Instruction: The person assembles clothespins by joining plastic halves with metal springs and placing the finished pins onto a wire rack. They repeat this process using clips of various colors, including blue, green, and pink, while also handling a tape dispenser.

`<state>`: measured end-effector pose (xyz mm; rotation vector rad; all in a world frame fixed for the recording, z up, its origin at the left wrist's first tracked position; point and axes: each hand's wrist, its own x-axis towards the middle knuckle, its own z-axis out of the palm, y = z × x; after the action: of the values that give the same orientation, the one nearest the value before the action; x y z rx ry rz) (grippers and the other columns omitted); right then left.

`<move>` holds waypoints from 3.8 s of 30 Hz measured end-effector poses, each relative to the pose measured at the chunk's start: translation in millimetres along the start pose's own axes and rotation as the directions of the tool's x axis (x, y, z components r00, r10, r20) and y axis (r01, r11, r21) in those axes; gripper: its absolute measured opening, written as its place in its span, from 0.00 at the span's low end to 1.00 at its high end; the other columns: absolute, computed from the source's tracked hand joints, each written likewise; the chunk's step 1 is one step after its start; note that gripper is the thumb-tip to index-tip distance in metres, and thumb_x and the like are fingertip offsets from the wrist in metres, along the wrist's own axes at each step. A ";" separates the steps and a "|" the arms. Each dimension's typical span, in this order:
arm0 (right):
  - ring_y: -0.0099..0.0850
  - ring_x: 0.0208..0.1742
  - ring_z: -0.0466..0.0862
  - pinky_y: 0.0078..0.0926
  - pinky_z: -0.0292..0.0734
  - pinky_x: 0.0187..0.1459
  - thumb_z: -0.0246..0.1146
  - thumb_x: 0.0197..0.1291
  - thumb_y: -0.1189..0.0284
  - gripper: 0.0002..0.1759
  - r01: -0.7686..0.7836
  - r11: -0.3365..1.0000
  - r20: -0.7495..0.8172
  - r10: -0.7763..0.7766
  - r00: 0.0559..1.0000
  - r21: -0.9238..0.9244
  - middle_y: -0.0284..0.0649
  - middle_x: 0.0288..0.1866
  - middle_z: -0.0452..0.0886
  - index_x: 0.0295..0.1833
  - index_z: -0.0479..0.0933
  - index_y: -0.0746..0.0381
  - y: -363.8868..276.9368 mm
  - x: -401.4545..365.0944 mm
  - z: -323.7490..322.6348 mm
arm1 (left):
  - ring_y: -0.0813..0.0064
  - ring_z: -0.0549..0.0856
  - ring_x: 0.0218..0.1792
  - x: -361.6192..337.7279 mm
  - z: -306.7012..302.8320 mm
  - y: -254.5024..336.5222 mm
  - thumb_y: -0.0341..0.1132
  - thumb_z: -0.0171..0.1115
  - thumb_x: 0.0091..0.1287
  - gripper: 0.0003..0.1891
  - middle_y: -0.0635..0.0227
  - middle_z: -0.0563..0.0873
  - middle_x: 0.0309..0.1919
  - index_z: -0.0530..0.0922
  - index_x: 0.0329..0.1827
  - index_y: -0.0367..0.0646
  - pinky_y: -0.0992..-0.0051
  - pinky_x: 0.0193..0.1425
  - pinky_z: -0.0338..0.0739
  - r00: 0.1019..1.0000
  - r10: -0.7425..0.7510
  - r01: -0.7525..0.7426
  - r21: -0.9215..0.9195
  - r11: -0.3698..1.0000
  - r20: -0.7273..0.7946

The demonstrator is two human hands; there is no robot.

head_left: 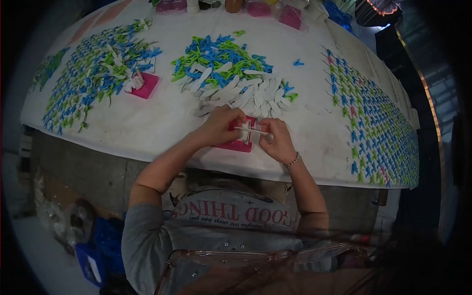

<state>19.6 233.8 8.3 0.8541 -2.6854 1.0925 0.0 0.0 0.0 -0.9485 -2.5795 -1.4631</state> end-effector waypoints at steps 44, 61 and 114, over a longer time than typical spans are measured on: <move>0.21 0.40 0.81 0.19 0.79 0.44 0.65 0.59 0.82 0.10 0.050 0.730 -0.260 0.178 0.949 0.682 0.38 0.41 0.80 0.45 0.72 0.68 -32.2 -10.8 -12.6 | 0.88 0.69 0.35 -36.5 -13.5 22.4 0.18 0.63 0.54 0.21 0.80 0.70 0.36 0.69 0.48 0.47 0.85 0.41 0.67 0.960 -0.276 0.142 -0.797 0.588 -0.033; 0.21 0.42 0.83 0.21 0.80 0.47 0.68 0.56 0.80 0.13 0.024 0.807 -0.097 0.041 0.994 0.590 0.38 0.40 0.82 0.44 0.73 0.66 -53.6 -16.0 -14.9 | 0.84 0.72 0.43 -37.4 -14.2 32.5 0.20 0.62 0.54 0.20 0.74 0.72 0.41 0.68 0.49 0.42 0.82 0.51 0.68 0.993 -0.115 0.097 -0.630 0.770 0.013; 0.39 0.44 0.79 0.37 0.72 0.47 0.66 0.52 0.69 0.08 -0.628 0.564 -0.739 0.044 0.672 -0.537 0.40 0.43 0.82 0.38 0.84 0.57 190.5 -54.3 -133.0 | 0.87 0.66 0.32 -43.5 6.8 -69.7 0.29 0.60 0.64 0.14 0.78 0.69 0.33 0.74 0.53 0.43 0.86 0.35 0.61 0.656 -0.280 0.155 -0.238 0.959 -0.701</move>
<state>-51.6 458.8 -26.6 -0.2645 -2.2993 0.0815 1.2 -42.0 -70.9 0.0233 -2.0162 -1.6615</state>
